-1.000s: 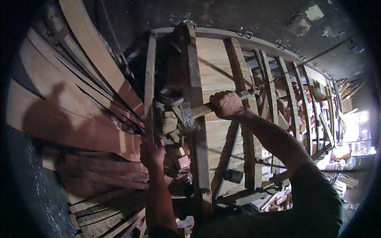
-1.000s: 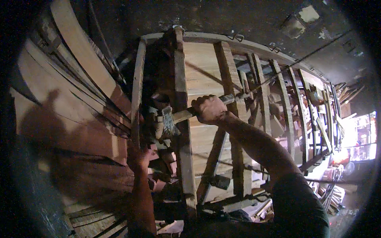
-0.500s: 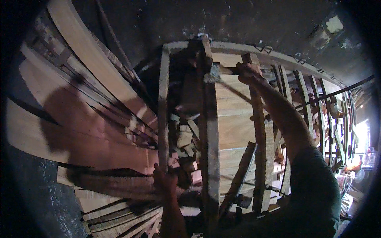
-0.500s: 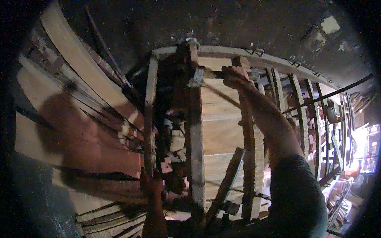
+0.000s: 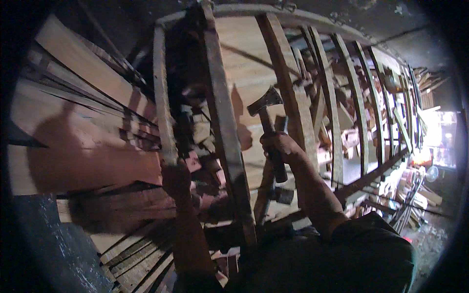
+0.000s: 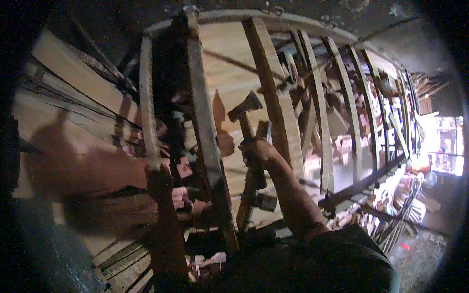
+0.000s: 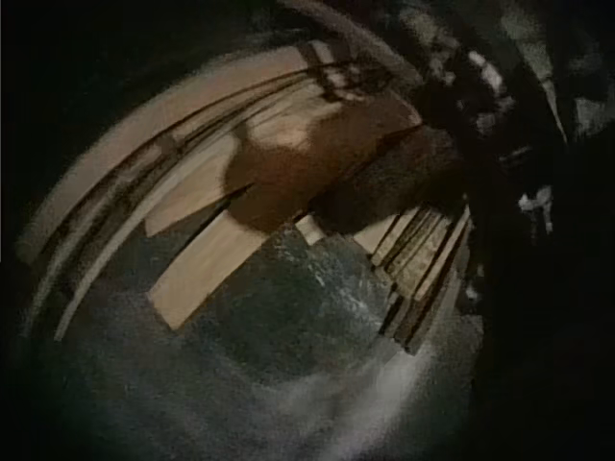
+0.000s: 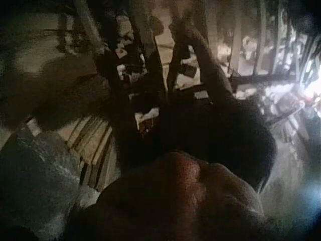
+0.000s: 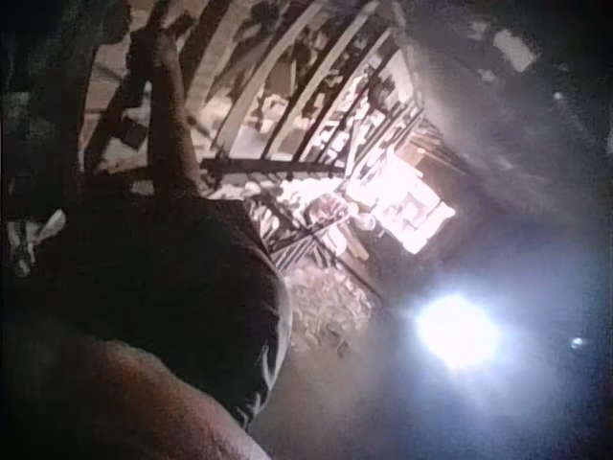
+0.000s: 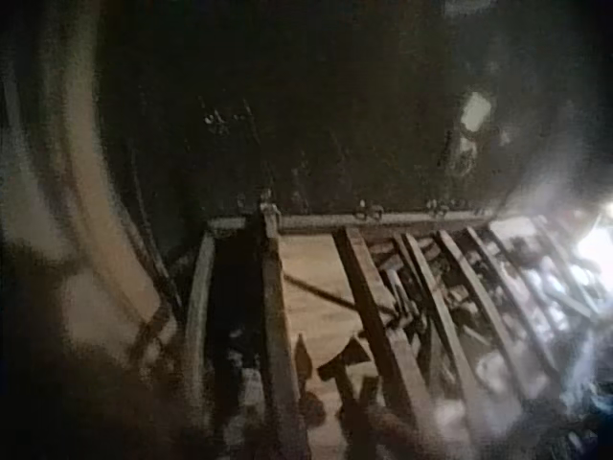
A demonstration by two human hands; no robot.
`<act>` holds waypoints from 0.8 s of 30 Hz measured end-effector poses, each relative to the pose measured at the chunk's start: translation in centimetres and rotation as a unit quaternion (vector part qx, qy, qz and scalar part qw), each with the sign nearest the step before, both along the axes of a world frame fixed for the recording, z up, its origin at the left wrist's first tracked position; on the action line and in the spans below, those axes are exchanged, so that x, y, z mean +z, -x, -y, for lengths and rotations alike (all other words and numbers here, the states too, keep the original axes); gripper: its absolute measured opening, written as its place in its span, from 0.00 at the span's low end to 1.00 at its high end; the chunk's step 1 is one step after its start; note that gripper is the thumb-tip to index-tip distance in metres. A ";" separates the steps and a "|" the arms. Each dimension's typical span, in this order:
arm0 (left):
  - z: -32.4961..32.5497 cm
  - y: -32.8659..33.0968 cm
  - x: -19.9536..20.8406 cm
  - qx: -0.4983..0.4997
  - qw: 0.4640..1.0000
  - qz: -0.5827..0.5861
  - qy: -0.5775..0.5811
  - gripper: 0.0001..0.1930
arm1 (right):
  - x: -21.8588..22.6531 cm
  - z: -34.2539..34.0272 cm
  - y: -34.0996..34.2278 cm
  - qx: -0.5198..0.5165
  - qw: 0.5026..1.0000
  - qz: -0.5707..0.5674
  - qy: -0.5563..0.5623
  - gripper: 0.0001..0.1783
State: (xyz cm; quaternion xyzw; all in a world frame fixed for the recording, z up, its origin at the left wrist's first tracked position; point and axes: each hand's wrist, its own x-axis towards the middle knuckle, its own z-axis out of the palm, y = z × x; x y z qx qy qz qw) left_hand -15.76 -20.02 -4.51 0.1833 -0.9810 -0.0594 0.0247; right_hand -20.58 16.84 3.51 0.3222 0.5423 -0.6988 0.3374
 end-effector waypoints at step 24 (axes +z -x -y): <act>-1.3 -25.0 5.4 0.045 0.893 -0.128 -0.428 0.27 | -2.0 -0.8 -23.0 0.402 0.647 -0.272 -0.588 0.37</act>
